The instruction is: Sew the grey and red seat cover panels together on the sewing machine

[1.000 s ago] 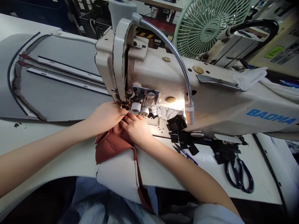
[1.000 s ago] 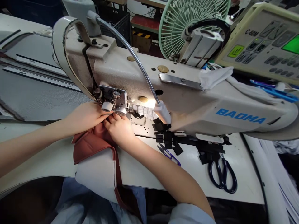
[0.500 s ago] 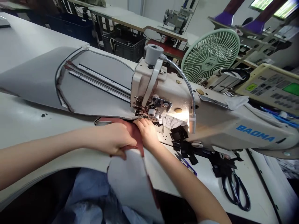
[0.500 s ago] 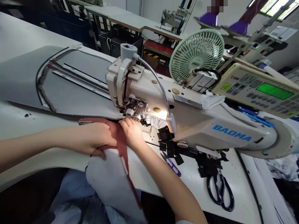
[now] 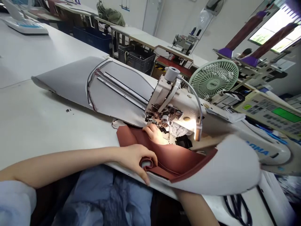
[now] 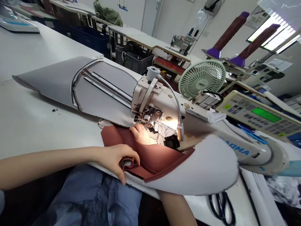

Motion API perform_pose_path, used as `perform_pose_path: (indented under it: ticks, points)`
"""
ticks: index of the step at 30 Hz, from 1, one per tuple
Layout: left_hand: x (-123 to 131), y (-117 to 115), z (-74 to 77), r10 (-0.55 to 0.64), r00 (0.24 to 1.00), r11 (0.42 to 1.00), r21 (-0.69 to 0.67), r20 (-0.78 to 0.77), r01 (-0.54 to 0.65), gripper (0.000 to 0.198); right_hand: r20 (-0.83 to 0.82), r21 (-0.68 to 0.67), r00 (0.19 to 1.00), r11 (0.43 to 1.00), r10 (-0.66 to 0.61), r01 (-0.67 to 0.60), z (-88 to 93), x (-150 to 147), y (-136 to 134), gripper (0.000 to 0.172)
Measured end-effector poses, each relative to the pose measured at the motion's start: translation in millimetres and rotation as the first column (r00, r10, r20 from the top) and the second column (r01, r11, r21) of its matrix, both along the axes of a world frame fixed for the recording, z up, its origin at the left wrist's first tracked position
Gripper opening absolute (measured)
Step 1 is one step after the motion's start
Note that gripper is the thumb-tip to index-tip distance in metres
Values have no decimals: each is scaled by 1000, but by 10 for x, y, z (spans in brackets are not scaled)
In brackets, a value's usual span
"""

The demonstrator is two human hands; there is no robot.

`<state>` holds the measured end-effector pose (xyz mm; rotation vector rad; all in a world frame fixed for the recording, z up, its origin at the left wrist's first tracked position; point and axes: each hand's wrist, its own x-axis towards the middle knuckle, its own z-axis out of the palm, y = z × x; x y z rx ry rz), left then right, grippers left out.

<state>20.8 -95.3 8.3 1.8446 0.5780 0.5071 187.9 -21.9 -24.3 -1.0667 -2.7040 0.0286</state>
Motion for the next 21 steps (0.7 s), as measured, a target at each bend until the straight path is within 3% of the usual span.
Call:
perform_pose_path:
  ticks: [2, 4, 6, 8, 9, 12, 14, 19, 21]
  points:
    - [-128, 99, 22, 10, 998, 996, 89, -57, -5, 44, 53, -10, 999, 1000, -4, 5, -5, -17, -9, 22]
    - [-244, 169, 13, 219, 968, 966, 170, -120, -197, 56, 145, -13, 989, 1000, -10, 12, 8, -33, -19, 21]
    - [-321, 134, -45, 465, 840, 856, 383, -280, -347, 52, 239, 5, 971, 1000, -9, 8, 27, -43, -25, 22]
    - [-354, 0, -126, 627, 660, 734, 598, -414, -322, 59, 281, 42, 960, 999, 7, -20, 40, -43, -26, 26]
    - [-360, -81, -163, 661, 597, 700, 659, -454, -274, 66, 286, 61, 958, 997, 19, -38, 44, -41, -26, 28]
    - [-381, -237, -229, 670, 542, 690, 696, -508, -200, 72, 287, 111, 957, 990, 49, -84, 59, -36, -30, 26]
    - [-447, -187, -233, 641, 548, 713, 680, -537, -167, 66, 292, 144, 953, 982, 77, -124, 86, -46, -42, 24]
    - [-836, 325, -183, 392, 655, 870, 492, -647, -34, 62, 324, 230, 944, 962, 68, -149, 140, -144, -110, 25]
    - [-959, 462, -163, 305, 685, 895, 445, -661, 32, 61, 340, 245, 939, 960, 44, -134, 116, -181, -159, 25]
